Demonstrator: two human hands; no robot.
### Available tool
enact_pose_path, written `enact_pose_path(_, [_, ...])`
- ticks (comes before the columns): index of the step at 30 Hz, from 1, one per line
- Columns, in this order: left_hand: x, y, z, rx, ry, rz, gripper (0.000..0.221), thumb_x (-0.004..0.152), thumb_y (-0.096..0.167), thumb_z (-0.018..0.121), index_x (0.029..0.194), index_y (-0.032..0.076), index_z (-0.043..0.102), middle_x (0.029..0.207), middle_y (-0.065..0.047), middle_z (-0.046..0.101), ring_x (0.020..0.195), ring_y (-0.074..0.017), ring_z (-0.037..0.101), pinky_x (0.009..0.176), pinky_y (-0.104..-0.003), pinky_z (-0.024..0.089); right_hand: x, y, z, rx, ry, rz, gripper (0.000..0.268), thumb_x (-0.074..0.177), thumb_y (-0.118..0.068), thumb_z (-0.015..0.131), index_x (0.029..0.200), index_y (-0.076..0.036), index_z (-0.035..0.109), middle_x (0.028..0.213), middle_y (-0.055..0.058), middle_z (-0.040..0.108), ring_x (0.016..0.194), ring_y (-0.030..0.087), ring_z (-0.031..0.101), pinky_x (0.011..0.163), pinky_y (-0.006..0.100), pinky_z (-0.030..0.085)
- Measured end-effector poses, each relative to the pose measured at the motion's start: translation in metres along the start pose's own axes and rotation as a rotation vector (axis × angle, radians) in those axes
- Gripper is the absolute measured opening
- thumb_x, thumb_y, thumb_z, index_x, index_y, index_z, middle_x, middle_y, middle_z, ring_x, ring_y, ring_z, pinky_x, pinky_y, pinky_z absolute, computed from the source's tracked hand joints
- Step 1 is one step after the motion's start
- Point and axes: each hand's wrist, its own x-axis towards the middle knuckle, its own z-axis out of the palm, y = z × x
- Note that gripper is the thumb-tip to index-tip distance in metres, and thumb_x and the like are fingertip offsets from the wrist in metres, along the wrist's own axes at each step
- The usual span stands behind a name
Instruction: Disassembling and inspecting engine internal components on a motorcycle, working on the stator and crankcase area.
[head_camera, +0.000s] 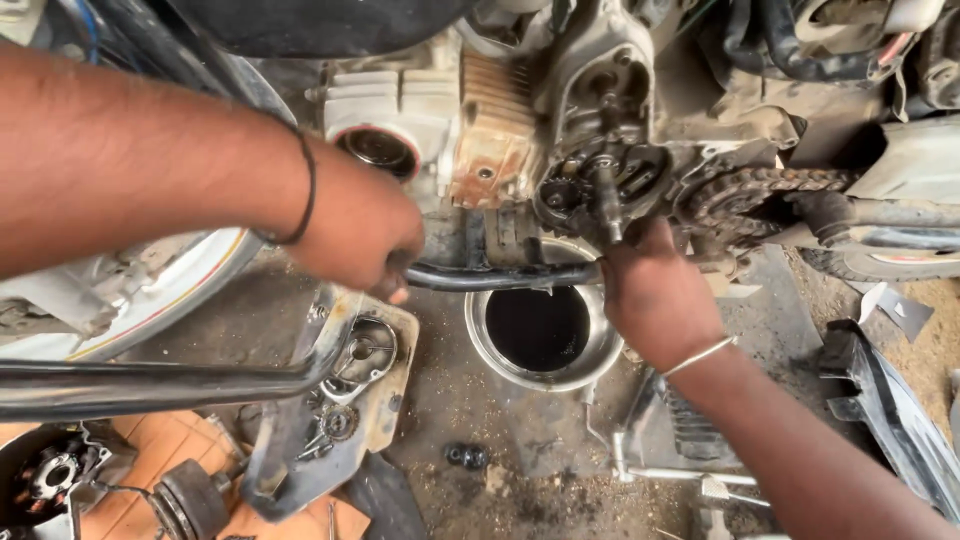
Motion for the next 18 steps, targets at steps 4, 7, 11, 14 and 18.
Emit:
enact_pose_path(4, [0.008,-0.010,0.003,0.022,0.055,0.004,0.045,0.094,0.053,0.063,0.118,0.017,0.072,0.112,-0.006,0.076,0.106,-0.0247,0.070,0.097,-0.044,0.054,-0.004,-0.006,0.006,-0.003,0.086,-0.011,0.024,0.096,-0.010,0.062,0.114,0.001,0.074,0.115,0.033,0.057,0.057,0.034,0.070,0.048,0.037,0.061])
enact_pose_path(7, [0.008,-0.014,0.005,0.032,0.090,0.003,0.042,0.094,0.052,0.064,0.116,0.017,0.073,0.110,-0.007,0.075,0.105,-0.0256,0.070,0.095,-0.045,0.055,-0.009,-0.015,0.004,-0.007,0.192,-0.035,0.024,0.091,-0.008,0.064,0.110,-0.002,0.077,0.116,0.030,0.059,0.061,0.038,0.070,0.050,0.044,0.059])
enact_pose_path(11, [0.006,-0.018,0.003,0.031,0.110,-0.017,0.041,0.094,0.051,0.064,0.115,0.017,0.074,0.109,-0.006,0.075,0.103,-0.0251,0.071,0.094,-0.045,0.056,-0.014,-0.010,0.014,-0.076,0.241,-0.081,0.026,0.094,-0.008,0.064,0.116,-0.002,0.076,0.111,0.029,0.059,0.073,0.039,0.071,0.054,0.042,0.061])
enact_pose_path(14, [0.007,-0.019,0.003,0.032,0.116,-0.025,0.040,0.094,0.050,0.063,0.114,0.017,0.074,0.108,-0.006,0.075,0.102,-0.0248,0.071,0.093,-0.045,0.056,-0.015,-0.010,0.018,-0.128,0.274,-0.107,0.022,0.095,-0.009,0.064,0.111,0.000,0.076,0.113,0.029,0.060,0.078,0.039,0.072,0.054,0.039,0.062])
enact_pose_path(18, [0.010,-0.015,0.001,0.042,0.127,-0.027,0.039,0.095,0.049,0.063,0.113,0.017,0.074,0.107,-0.006,0.075,0.101,-0.0244,0.072,0.092,-0.045,0.058,-0.016,-0.011,0.017,-0.155,0.227,-0.072,0.024,0.099,-0.010,0.061,0.115,0.001,0.075,0.113,0.029,0.060,0.077,0.036,0.071,0.051,0.036,0.062])
